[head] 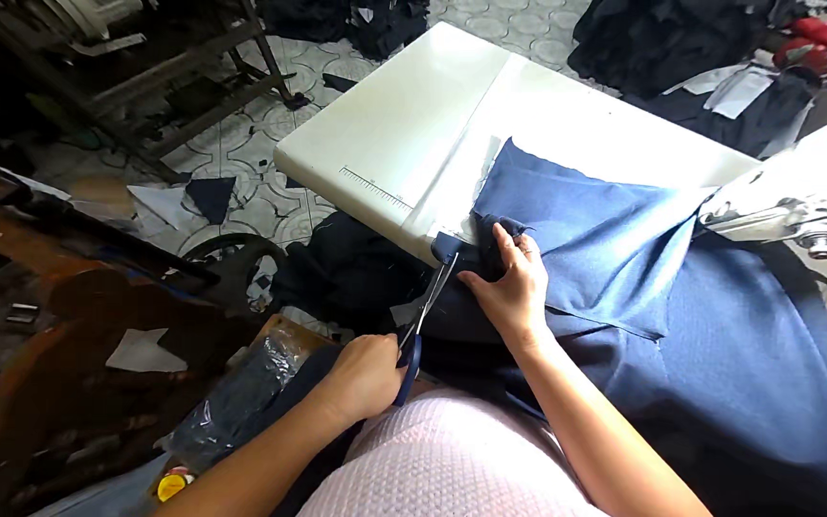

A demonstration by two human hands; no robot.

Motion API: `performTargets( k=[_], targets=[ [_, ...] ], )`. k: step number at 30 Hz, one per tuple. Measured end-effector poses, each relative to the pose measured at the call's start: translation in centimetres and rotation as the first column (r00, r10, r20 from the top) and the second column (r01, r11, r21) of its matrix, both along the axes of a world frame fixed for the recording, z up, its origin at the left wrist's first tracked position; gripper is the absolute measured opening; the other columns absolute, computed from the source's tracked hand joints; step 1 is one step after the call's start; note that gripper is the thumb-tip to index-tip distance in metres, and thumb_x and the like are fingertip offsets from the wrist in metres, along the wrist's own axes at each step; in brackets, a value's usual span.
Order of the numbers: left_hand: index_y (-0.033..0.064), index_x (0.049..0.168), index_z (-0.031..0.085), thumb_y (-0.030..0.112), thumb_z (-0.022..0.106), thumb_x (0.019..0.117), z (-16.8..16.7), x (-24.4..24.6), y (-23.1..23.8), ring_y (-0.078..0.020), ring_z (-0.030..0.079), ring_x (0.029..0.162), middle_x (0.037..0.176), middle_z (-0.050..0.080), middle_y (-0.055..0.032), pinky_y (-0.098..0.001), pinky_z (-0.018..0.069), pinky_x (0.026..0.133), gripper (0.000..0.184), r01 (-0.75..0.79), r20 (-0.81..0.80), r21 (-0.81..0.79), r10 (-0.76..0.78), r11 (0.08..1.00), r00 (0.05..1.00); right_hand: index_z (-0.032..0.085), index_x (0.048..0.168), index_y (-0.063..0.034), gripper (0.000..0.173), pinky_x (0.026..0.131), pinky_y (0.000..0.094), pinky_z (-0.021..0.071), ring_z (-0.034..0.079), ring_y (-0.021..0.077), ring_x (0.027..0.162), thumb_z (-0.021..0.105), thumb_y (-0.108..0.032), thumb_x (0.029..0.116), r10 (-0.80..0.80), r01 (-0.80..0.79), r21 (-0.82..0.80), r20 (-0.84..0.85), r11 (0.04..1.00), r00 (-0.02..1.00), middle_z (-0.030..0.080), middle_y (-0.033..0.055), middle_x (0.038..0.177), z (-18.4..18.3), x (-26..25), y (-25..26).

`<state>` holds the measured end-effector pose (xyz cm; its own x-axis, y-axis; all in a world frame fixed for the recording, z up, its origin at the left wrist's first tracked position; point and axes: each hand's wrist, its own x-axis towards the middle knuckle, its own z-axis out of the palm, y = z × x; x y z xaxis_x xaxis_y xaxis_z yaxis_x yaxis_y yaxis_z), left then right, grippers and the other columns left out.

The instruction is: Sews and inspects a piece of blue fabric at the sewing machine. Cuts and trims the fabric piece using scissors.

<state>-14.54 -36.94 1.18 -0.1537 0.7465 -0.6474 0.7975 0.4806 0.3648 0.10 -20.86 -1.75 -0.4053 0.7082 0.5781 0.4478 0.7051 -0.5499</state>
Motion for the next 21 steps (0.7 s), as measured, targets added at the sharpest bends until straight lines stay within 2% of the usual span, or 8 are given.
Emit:
performTargets(
  k=[6,8,11,13,18,21],
  targets=[
    [-0.0027,0.109,0.065,0.038,0.053,0.1059,-0.2,0.6,1.2,-0.0352,0.065,0.098,0.098,0.066,-0.0193,-0.0528,0.0496,0.088,0.042,-0.024,-0.012,0.038,0.024,0.999,1.0,0.062,0.134,0.008,0.077,0.087,0.044,0.0565,0.066,0.0347,0.101,0.091,-0.016,0.0681,-0.011,0.01,0.037,0.013,0.999,1.0,0.063,0.0292,0.119,-0.3,0.0,-0.1],
    [-0.0039,0.111,0.064,0.038,0.052,0.1062,0.0,1.0,1.4,-0.0364,0.066,0.104,0.103,0.067,-0.0212,-0.0531,0.0495,0.092,0.044,-0.02,-0.053,0.024,0.022,0.999,0.998,0.062,0.134,0.0082,0.076,0.086,0.0432,0.0559,0.065,0.0334,0.1,0.091,-0.016,0.068,-0.01,0.01,0.041,0.008,0.999,1.0,0.063,0.0275,0.117,-0.3,0.0,-0.1],
    [-0.008,0.124,0.06,0.041,0.052,0.106,0.6,1.6,1.6,-0.0401,0.061,0.12,0.118,0.066,-0.0254,-0.0531,0.0464,0.102,0.052,-0.038,-0.142,-0.021,0.034,0.999,0.989,0.062,0.134,0.0081,0.076,0.087,0.0433,0.056,0.066,0.0335,0.101,0.091,-0.018,0.0682,-0.01,0.01,0.037,-0.012,0.999,1.0,0.064,0.0278,0.117,-0.4,0.0,0.0],
    [-0.0081,0.125,0.059,0.041,0.052,0.1055,0.9,1.7,1.5,-0.0403,0.059,0.123,0.121,0.065,-0.0255,-0.0525,0.0454,0.104,0.053,-0.041,-0.174,-0.034,0.035,0.999,0.984,0.063,0.133,0.0086,0.074,0.088,0.0428,0.0563,0.066,0.0336,0.102,0.091,-0.017,0.069,-0.003,0.004,0.03,-0.034,1.0,0.999,0.064,0.0288,0.118,-0.4,0.0,0.1],
    [-0.0074,0.12,0.061,0.039,0.051,0.1065,0.7,1.4,1.5,-0.0386,0.063,0.116,0.114,0.067,-0.0243,-0.0524,0.0473,0.1,0.05,-0.009,-0.125,-0.008,0.008,1.0,0.992,0.063,0.133,0.0087,0.073,0.087,0.0418,0.0564,0.067,0.0327,0.1,0.09,-0.017,0.0701,-0.005,0.007,0.042,-0.036,0.999,0.999,0.064,0.0284,0.117,-0.6,-0.1,0.1],
    [-0.0037,0.112,0.064,0.039,0.052,0.1065,0.0,0.8,1.7,-0.0361,0.065,0.103,0.103,0.067,-0.0211,-0.0531,0.0497,0.091,0.045,-0.01,-0.022,0.025,0.01,1.0,1.0,0.062,0.133,0.0091,0.073,0.088,0.0415,0.0565,0.067,0.0328,0.101,0.09,-0.017,0.0702,-0.002,0.004,0.067,-0.03,0.998,1.0,0.064,0.0284,0.118,-0.7,-0.1,0.1]
  ],
)
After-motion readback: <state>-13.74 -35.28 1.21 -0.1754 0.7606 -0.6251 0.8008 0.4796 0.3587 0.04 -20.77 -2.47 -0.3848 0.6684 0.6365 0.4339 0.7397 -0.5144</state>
